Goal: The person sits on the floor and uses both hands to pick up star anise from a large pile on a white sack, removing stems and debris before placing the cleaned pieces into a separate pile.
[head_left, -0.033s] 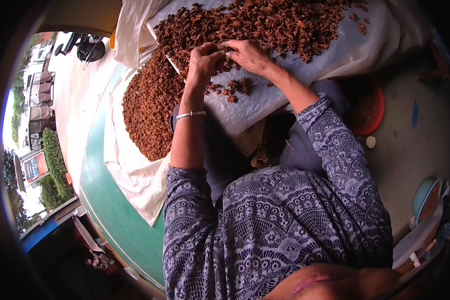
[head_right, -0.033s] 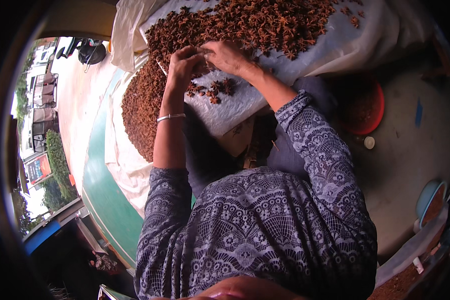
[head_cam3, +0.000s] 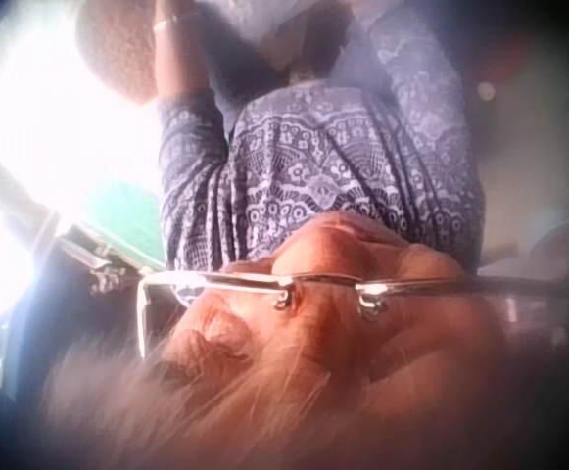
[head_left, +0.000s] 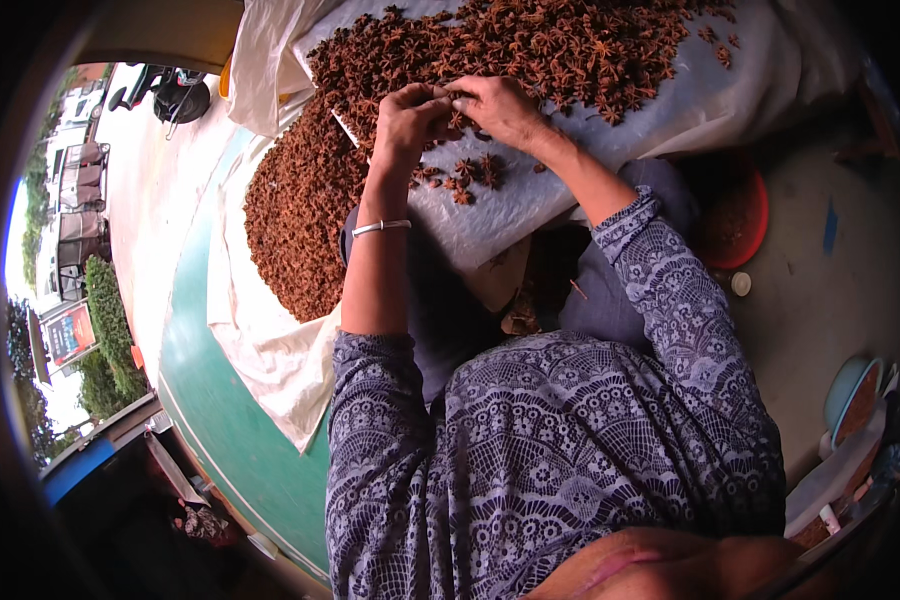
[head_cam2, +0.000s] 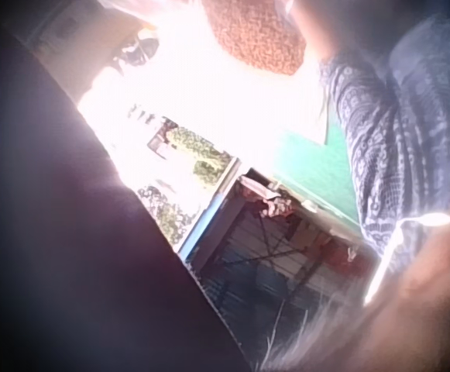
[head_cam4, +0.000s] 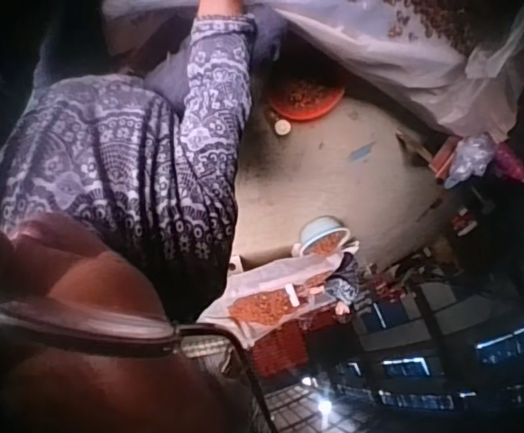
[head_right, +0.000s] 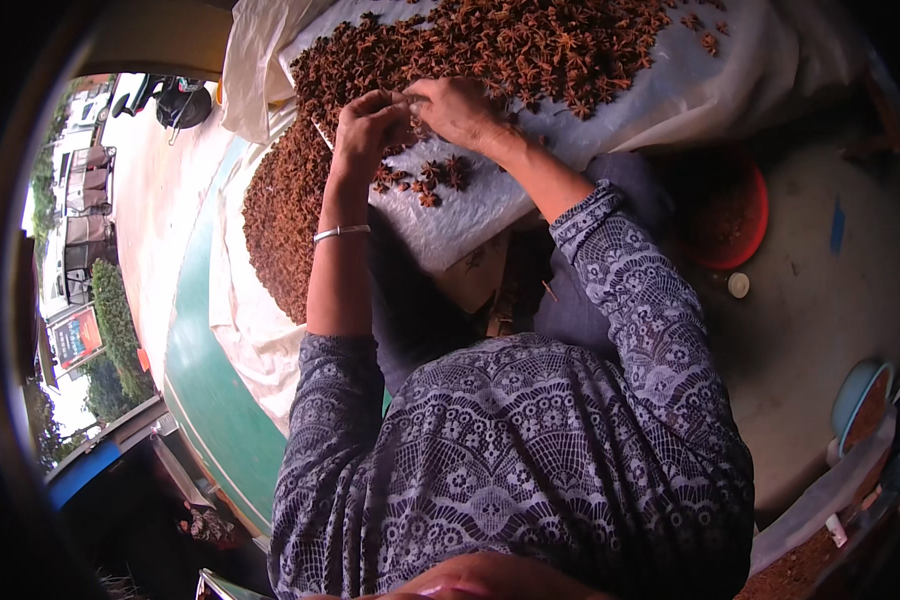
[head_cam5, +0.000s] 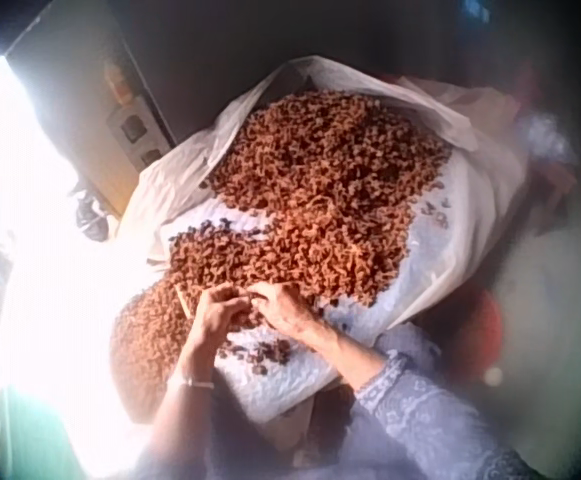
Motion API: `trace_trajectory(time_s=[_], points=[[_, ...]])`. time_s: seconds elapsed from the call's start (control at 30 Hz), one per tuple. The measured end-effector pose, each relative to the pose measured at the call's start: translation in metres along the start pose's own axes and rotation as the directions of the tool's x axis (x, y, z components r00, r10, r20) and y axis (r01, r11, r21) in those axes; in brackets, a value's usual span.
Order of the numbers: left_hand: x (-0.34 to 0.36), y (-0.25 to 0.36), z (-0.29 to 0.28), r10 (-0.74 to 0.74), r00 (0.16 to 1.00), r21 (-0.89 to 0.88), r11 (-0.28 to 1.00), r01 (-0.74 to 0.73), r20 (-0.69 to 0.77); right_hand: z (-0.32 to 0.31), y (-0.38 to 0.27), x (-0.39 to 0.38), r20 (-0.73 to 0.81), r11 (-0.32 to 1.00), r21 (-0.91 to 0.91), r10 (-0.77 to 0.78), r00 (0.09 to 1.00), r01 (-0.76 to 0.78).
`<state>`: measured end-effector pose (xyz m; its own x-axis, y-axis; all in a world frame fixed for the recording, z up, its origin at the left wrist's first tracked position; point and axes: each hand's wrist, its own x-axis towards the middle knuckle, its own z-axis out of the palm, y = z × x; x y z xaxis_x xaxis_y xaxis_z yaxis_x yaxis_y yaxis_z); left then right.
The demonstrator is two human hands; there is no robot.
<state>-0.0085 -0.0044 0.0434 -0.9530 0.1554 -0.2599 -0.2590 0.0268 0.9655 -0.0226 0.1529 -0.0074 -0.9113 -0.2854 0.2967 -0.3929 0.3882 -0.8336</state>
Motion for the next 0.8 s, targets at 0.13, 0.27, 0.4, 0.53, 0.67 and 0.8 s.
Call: trace_trajectory(time_s=[0.13,0.27,0.4,0.53,0.67,0.8], points=[[-0.002,0.002,-0.002,0.035,0.999,-0.09,0.995,-0.035,0.007,-0.005,-0.009,-0.003,0.057,0.864,0.452,0.221,0.974,-0.222],[-0.011,0.019,0.024,0.263,0.965,0.088,0.962,-0.26,-0.019,-0.003,-0.013,-0.006,0.068,0.515,0.799,0.434,0.898,-0.31],[-0.058,0.016,0.059,0.049,0.935,0.233,0.963,-0.138,0.351,-0.017,0.002,0.005,0.066,0.439,0.843,0.49,0.869,-0.311],[-0.085,-0.009,0.054,0.111,0.548,0.276,0.772,-0.573,0.829,-0.028,-0.004,-0.01,-0.304,0.978,-0.197,-0.126,0.944,0.068],[-0.055,-0.038,0.034,0.432,0.789,0.865,0.043,-0.501,0.436,-0.034,-0.009,-0.045,0.156,0.966,-0.256,0.063,0.986,-0.021],[-0.041,-0.062,0.029,0.42,0.796,0.877,0.002,-0.481,0.436,-0.015,-0.013,-0.075,0.319,0.917,-0.4,0.154,0.935,-0.015]])
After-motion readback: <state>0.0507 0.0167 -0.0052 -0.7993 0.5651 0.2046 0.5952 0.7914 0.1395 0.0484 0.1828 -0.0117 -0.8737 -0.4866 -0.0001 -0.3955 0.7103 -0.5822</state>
